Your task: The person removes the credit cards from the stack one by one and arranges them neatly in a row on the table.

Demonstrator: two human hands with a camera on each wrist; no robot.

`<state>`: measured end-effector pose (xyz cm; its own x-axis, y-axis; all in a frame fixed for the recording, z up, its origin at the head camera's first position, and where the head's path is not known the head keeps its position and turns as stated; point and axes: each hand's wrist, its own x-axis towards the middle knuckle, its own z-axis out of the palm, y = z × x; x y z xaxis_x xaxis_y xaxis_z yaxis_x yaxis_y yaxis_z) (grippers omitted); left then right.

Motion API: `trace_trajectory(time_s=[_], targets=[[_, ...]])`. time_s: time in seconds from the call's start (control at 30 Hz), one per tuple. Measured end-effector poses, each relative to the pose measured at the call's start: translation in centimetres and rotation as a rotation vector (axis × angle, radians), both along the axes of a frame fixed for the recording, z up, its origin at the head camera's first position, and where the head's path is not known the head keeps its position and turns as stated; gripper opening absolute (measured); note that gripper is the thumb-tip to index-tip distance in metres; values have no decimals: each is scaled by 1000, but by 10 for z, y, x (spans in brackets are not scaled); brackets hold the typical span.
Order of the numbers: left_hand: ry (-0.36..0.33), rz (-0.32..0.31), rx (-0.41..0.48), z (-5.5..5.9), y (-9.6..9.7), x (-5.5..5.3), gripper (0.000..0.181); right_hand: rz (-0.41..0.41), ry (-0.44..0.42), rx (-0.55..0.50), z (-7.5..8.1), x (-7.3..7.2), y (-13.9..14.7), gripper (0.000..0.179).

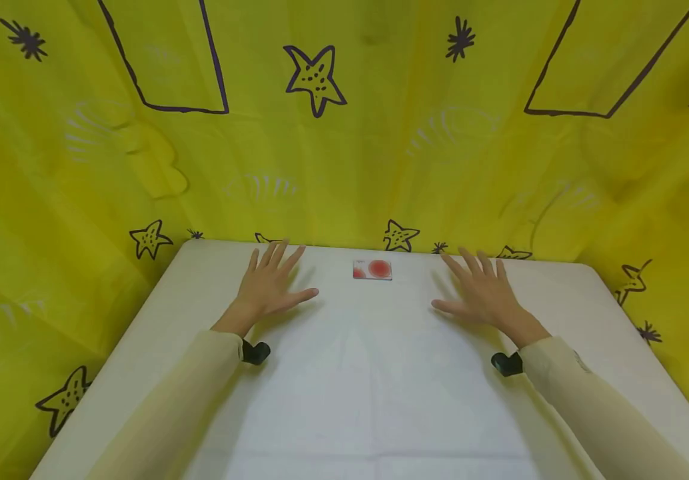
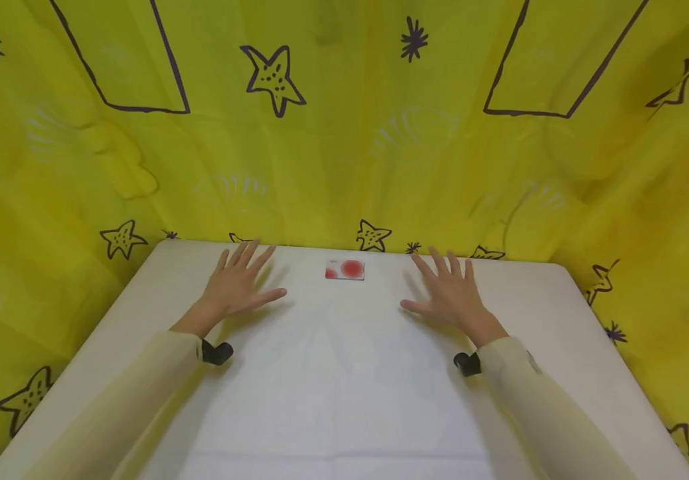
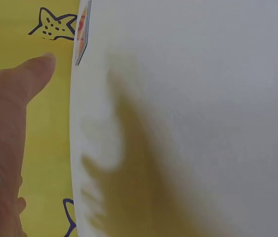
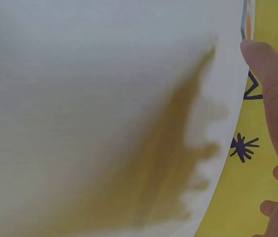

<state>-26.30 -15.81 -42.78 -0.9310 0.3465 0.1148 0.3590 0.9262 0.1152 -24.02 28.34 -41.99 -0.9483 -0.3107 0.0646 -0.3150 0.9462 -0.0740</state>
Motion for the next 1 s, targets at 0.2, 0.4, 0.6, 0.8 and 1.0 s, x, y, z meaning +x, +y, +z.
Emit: trace_trajectory(time_s=[0.2, 0.4, 0.6, 0.8, 1.0], targets=[[-30, -53, 28, -2, 15, -10, 97, 61, 53, -39, -3, -12, -7, 97], [-43, -121, 60, -3, 28, -18, 97, 131, 44, -129, -4, -24, -17, 93], [-42, -180, 105, -4, 39, -30, 96, 138, -40, -202, -4, -38, -29, 93], [-117, -202, 137, -4, 52, -37, 93, 161, -102, -269, -7, -49, -43, 92], [-184, -202, 146, -7, 67, -44, 86, 134, -159, -332, -12, -59, -57, 85]])
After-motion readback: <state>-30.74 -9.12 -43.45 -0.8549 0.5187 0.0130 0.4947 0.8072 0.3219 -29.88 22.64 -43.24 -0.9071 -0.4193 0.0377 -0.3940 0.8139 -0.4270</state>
